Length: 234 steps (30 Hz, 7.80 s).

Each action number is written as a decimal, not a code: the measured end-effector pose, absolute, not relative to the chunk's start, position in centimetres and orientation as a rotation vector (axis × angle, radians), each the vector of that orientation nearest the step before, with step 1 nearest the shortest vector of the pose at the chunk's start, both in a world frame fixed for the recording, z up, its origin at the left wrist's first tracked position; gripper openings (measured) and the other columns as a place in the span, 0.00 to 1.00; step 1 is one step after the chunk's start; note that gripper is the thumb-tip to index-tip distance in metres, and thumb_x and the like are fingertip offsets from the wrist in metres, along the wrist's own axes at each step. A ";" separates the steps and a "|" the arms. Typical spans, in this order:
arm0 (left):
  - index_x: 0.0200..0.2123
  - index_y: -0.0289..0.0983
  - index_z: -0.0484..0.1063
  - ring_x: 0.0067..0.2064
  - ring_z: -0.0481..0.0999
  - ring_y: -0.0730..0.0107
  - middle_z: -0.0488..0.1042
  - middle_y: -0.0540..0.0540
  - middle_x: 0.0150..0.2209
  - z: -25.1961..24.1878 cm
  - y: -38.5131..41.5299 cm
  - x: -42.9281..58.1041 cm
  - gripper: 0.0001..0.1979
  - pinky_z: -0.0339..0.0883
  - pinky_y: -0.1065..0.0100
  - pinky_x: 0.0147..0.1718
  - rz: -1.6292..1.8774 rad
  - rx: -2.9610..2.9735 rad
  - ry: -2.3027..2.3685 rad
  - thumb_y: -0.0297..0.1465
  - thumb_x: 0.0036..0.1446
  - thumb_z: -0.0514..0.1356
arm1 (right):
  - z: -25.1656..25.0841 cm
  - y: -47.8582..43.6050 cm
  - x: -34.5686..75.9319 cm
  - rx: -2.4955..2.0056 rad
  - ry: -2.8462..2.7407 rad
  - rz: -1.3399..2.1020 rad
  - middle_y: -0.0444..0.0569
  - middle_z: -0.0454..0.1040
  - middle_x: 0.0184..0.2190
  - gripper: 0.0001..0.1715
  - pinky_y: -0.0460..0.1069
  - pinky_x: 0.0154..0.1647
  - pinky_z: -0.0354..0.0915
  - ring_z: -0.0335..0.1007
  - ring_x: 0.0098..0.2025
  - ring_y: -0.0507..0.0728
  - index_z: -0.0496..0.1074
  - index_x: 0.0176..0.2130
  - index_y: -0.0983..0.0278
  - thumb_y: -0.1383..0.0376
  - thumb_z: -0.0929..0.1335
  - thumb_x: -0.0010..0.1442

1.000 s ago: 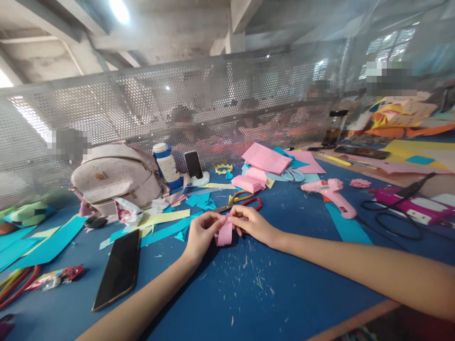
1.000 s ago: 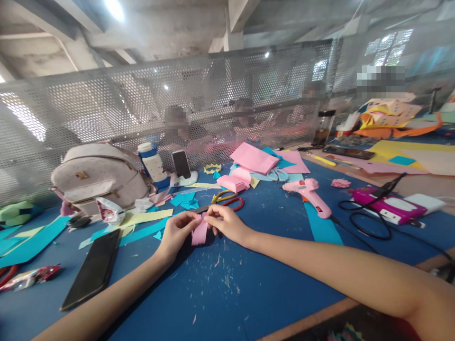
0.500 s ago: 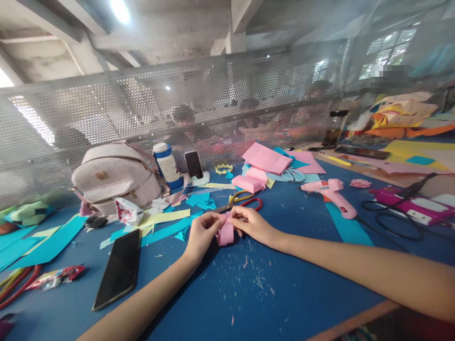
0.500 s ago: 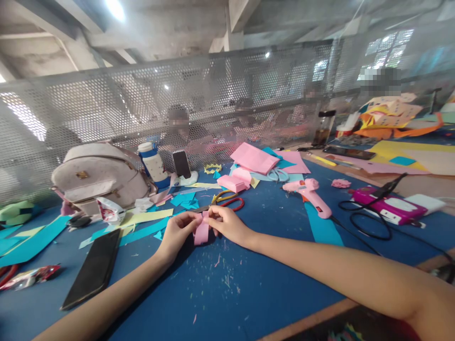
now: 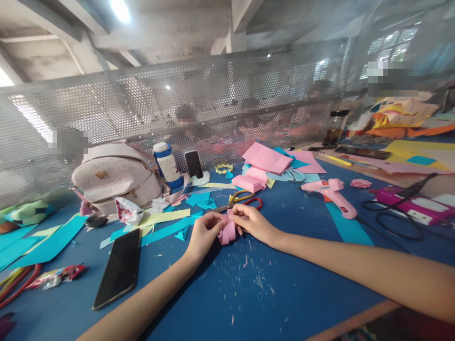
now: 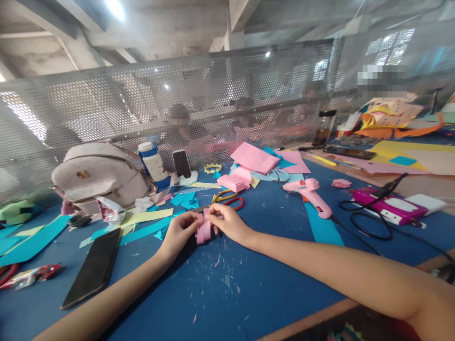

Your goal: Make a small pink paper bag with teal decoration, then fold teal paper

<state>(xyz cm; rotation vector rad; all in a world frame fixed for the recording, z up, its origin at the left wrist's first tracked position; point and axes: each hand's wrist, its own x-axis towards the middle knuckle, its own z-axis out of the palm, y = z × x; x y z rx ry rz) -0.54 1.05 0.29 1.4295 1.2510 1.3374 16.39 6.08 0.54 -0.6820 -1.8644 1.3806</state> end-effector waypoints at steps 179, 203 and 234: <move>0.32 0.38 0.76 0.36 0.73 0.71 0.74 0.47 0.35 4.2 -6.9 -6.1 0.02 0.66 0.72 0.36 0.939 1.376 0.961 0.30 0.54 0.66 | 7.7 4.5 19.4 -0.531 -2.537 1.550 0.45 0.70 0.34 0.13 0.47 0.43 0.60 0.65 0.40 0.53 0.75 0.35 0.63 0.58 0.65 0.65; 0.34 0.36 0.73 0.34 0.70 0.73 0.73 0.50 0.33 6.5 -5.4 -2.4 0.08 0.63 0.75 0.33 0.825 1.430 1.281 0.29 0.49 0.67 | 7.2 3.8 18.4 -0.493 -2.139 1.941 0.45 0.68 0.27 0.21 0.45 0.33 0.59 0.63 0.30 0.50 0.74 0.35 0.69 0.56 0.63 0.67; 0.30 0.34 0.75 0.28 0.70 0.75 0.74 0.51 0.27 9.1 -7.7 0.3 0.13 0.65 0.73 0.30 1.102 1.249 1.135 0.32 0.41 0.73 | 8.9 0.5 19.1 -0.422 -2.236 1.369 0.44 0.68 0.33 0.07 0.46 0.33 0.57 0.61 0.31 0.49 0.74 0.34 0.65 0.63 0.70 0.58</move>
